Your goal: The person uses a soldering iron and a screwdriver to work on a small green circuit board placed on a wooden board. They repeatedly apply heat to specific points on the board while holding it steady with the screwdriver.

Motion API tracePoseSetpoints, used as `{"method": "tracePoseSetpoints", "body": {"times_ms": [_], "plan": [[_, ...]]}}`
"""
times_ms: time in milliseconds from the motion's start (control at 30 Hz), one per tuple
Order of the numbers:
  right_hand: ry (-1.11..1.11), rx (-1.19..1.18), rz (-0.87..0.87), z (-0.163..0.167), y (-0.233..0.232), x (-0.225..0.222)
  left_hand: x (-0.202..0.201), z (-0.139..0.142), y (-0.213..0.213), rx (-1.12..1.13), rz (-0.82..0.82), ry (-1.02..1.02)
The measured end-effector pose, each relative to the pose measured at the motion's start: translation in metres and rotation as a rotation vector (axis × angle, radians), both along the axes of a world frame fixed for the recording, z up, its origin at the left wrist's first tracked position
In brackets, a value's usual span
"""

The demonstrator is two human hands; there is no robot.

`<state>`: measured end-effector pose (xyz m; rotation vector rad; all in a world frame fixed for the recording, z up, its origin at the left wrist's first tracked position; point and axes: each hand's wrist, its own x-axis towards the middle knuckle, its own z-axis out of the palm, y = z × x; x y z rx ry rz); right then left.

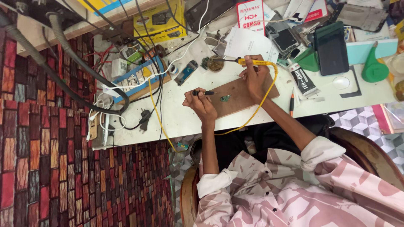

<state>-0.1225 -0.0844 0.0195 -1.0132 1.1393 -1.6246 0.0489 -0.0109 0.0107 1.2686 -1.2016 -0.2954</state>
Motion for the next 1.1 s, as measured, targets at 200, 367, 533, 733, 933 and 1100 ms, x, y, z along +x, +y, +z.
{"method": "tracePoseSetpoints", "body": {"times_ms": [200,367,533,733,933,1100], "plan": [[0.041,0.056,0.023,0.002,-0.001,0.001,0.002,-0.004,-0.001,0.053,-0.08,0.181],[0.16,0.047,0.035,0.003,0.002,0.003,0.008,-0.012,-0.006,0.081,-0.11,0.198],[0.18,0.04,0.058,0.004,0.0,0.002,0.007,-0.018,0.001,-0.016,-0.08,0.389],[0.202,0.018,0.081,-0.005,-0.001,0.003,-0.002,-0.016,0.024,0.048,0.009,0.014],[0.218,0.023,0.036,-0.005,0.0,0.001,0.001,-0.016,0.016,-0.015,0.011,0.357],[0.241,0.036,0.016,-0.005,0.002,0.0,0.009,-0.023,0.016,0.005,0.044,0.364]]}}
